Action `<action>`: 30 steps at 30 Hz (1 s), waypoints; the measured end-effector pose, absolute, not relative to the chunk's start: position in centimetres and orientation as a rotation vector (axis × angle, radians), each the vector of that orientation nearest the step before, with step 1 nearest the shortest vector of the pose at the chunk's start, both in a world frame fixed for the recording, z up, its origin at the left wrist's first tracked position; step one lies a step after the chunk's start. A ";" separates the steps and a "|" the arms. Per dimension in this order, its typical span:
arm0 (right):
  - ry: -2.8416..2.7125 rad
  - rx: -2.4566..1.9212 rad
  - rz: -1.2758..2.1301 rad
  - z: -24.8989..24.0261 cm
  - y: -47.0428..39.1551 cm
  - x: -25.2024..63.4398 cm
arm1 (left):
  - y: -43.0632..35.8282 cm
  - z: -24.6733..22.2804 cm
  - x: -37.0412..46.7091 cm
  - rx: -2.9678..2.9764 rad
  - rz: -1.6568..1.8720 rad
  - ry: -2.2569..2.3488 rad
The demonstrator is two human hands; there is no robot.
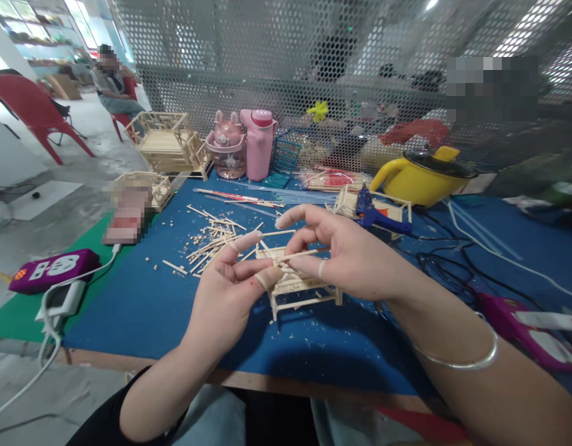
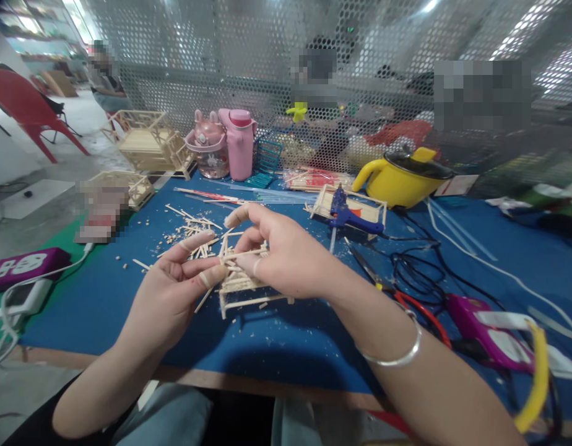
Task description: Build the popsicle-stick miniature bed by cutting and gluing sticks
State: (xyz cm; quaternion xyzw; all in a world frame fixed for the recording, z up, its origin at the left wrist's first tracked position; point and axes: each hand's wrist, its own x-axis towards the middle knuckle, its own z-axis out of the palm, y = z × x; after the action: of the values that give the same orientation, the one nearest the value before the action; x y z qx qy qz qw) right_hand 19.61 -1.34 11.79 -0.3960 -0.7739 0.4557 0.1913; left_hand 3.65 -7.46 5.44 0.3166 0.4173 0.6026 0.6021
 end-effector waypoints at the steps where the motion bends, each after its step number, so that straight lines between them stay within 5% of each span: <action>1: -2.184 -1.105 1.280 11.8 -1.3 19.6 | -7.5 5.4 3.7 0.737 1.394 0.966; 17: -2.415 -0.996 0.830 12.4 -1.9 20.3 | -7.5 5.3 3.6 0.752 1.378 0.966; 30: -1.774 -1.047 0.476 12.6 -2.0 23.1 | -5.7 7.0 3.3 0.631 1.299 0.933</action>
State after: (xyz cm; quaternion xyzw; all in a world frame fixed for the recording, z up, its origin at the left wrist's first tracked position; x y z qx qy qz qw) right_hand 23.05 -1.98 12.64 -0.4313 -0.7307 0.1959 0.4915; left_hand 3.27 -5.65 7.02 0.2782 0.4113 0.5724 0.6525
